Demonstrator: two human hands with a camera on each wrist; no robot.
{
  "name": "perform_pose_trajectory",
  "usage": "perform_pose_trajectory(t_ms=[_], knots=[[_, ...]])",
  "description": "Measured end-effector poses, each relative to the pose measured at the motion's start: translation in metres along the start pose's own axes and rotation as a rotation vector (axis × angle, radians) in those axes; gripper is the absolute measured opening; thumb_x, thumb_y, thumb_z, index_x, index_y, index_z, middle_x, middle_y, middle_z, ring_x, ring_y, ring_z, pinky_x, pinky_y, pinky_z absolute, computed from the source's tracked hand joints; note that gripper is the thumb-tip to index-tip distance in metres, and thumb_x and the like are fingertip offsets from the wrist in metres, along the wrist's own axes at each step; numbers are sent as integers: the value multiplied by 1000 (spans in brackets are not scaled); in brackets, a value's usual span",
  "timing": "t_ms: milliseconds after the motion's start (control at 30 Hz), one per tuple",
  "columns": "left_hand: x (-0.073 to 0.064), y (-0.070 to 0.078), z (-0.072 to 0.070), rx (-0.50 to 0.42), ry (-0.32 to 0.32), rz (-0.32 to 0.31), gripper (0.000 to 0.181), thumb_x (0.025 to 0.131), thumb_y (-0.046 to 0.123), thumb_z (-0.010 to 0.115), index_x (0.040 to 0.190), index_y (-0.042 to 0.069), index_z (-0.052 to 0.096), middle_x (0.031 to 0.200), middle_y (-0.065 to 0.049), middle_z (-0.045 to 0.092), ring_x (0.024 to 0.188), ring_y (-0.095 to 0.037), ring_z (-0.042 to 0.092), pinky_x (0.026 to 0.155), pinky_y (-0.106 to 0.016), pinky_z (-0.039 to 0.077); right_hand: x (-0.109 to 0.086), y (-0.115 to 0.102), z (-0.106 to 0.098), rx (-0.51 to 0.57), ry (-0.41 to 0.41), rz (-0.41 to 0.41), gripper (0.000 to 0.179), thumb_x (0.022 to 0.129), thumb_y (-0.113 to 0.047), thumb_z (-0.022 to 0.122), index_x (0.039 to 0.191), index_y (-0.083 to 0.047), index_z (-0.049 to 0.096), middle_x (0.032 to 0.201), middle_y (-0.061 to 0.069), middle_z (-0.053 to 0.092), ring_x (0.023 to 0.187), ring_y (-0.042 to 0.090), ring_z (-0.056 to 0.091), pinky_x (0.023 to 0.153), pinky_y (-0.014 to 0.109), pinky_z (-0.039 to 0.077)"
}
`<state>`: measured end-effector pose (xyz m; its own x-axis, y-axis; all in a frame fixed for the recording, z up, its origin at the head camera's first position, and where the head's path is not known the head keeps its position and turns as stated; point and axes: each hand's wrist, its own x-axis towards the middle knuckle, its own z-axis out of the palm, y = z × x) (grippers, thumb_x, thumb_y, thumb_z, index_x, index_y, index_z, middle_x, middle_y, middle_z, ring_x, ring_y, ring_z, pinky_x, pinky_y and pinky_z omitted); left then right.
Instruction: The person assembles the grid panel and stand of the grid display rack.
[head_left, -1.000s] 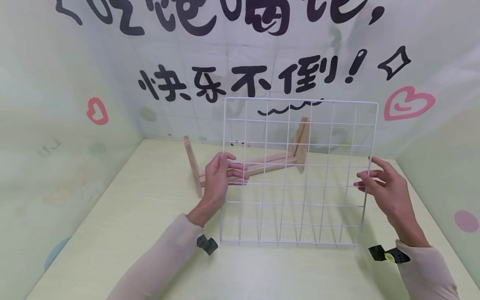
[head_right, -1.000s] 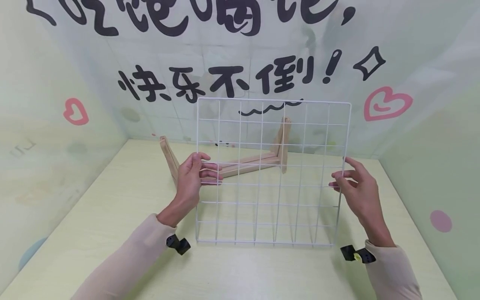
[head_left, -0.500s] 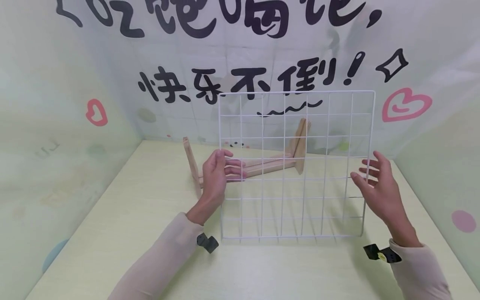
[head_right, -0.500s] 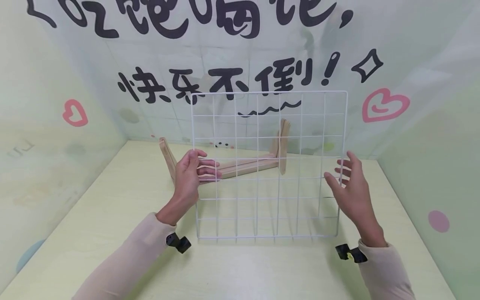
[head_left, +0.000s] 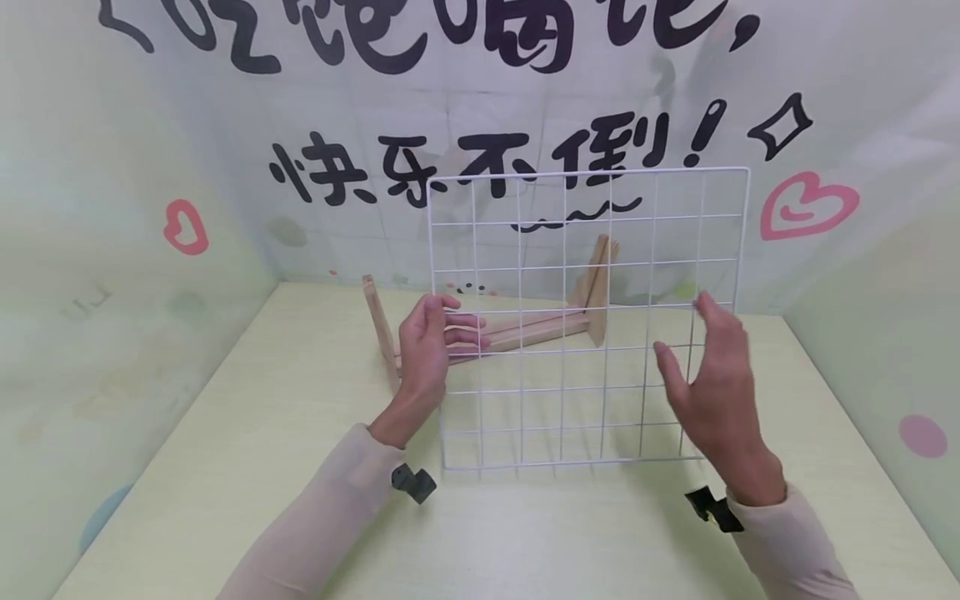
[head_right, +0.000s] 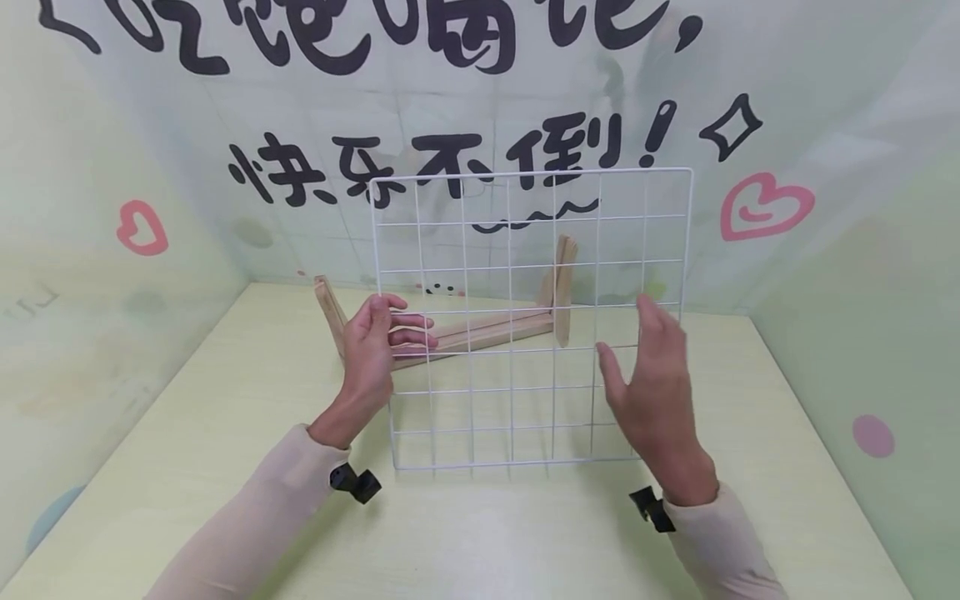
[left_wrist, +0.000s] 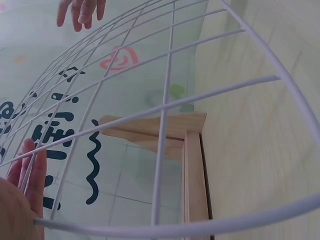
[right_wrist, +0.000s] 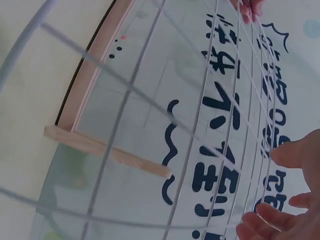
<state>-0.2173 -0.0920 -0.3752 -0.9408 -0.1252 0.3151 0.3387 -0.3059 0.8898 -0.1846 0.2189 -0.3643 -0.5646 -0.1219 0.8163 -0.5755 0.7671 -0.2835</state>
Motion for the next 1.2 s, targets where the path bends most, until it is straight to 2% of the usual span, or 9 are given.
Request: perform_pose_trajectory(t_ms=[133,267,500,667,767,967,1200], knots=[[0,-1,1,6,-17,13,35,108,33,33,101,6,53,81,-1,74,65,-18,73,67,-42,62,-2,-17,11,33,-86,-64,78,80,2,74,148,6,35,116,26,61,106,39,60,86,54,53],[-2,-1,4,7,-33,33,33,109,32,33,100,8,53,82,0,74,66,-17,73,66,-37,62,-4,-25,22,34,-147,-92,78,81,-2,75,149,3,36,115,23,64,106,38,62,87,55,54],[-3,0,5,13,-51,78,32,109,32,33,101,8,53,83,1,75,67,-17,73,66,-36,62,2,-32,30,25,-211,-86,81,81,-8,80,150,-2,38,136,22,57,123,36,56,98,56,50],[-3,-1,5,14,-50,95,34,108,32,34,103,4,53,83,0,75,67,-18,74,68,-43,62,3,-38,38,19,-225,-35,82,82,-12,81,151,-3,37,142,23,51,128,39,53,91,57,54],[-3,-2,5,8,-54,112,34,108,33,35,103,5,53,84,0,75,68,-19,74,69,-43,62,4,-42,45,-10,-208,-7,83,82,-16,82,151,-6,38,141,27,50,121,43,57,80,57,57],[-2,-3,6,17,-80,161,32,107,36,37,102,10,55,86,2,76,70,-18,74,67,-36,62,6,-48,55,-139,-158,39,82,79,-26,85,149,-12,43,128,28,55,90,41,66,58,50,56],[-1,-3,6,0,-97,183,33,106,38,38,102,11,55,84,3,76,68,-17,74,67,-36,62,7,-51,62,-255,-141,70,81,76,-33,87,145,-12,49,118,26,57,75,38,67,48,46,53]])
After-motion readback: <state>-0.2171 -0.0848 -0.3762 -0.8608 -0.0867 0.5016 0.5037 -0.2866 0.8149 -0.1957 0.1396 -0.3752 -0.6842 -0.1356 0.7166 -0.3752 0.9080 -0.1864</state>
